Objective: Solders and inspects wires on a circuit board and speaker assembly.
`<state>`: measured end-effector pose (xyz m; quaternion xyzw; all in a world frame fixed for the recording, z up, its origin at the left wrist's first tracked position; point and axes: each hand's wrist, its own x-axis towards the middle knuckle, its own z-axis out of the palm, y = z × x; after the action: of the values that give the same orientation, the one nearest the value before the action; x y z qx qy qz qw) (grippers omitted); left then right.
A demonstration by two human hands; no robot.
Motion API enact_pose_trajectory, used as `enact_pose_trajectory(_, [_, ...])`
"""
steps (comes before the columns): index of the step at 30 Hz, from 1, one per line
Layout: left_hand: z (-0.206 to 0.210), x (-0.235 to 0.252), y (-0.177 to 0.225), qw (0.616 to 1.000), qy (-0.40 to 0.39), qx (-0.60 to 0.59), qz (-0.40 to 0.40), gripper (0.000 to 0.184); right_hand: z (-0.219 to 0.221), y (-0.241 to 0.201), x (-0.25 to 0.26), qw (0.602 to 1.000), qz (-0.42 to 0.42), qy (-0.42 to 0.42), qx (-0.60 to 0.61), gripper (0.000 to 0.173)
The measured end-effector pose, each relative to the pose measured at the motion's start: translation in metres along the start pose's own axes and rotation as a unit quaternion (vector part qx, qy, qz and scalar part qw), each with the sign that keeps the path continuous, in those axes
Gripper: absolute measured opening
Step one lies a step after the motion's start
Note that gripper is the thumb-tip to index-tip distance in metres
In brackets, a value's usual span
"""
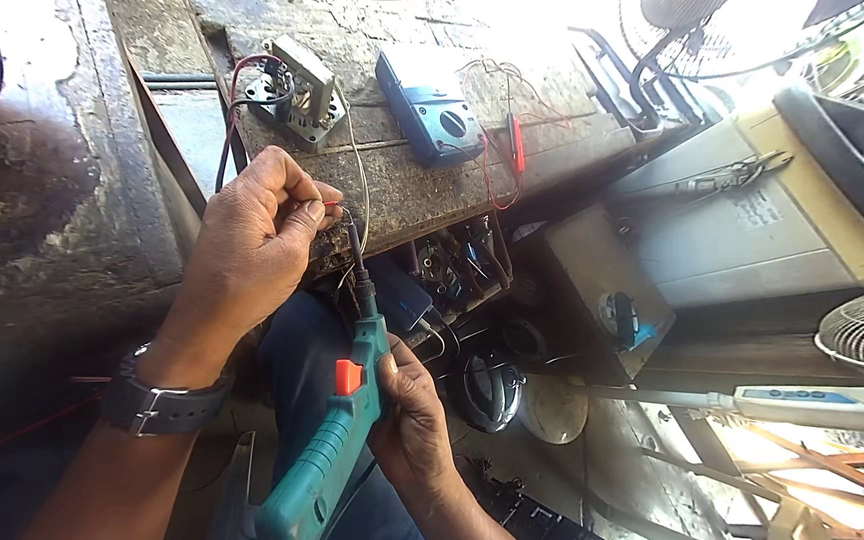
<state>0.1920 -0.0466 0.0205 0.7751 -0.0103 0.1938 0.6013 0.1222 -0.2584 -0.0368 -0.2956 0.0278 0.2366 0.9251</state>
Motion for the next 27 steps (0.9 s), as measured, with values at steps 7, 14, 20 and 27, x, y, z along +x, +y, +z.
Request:
enact_pose_trajectory(7, [0.0, 0.0, 0.0, 1.0, 0.001, -0.003, 0.001, 0.008, -0.001, 0.0, 0.0, 1.0, -0.002, 0.001, 0.0, 0.034])
enact_pose_trajectory(14, [0.0, 0.0, 0.001, 1.0, -0.001, -0.001, -0.001, 0.008, 0.0, 0.0, 0.0, 1.0, 0.0, 0.001, -0.003, 0.034])
enact_pose_trajectory(20, [0.001, -0.012, 0.004, 1.0, -0.006, 0.006, -0.02, 0.009, 0.001, 0.0, 0.001, 1.0, 0.002, 0.006, 0.0, 0.034])
enact_pose_trajectory(27, [0.001, -0.016, 0.006, 1.0, -0.005, -0.008, -0.025, 0.009, -0.003, -0.002, -0.002, 1.0, 0.0, 0.0, -0.001, 0.034])
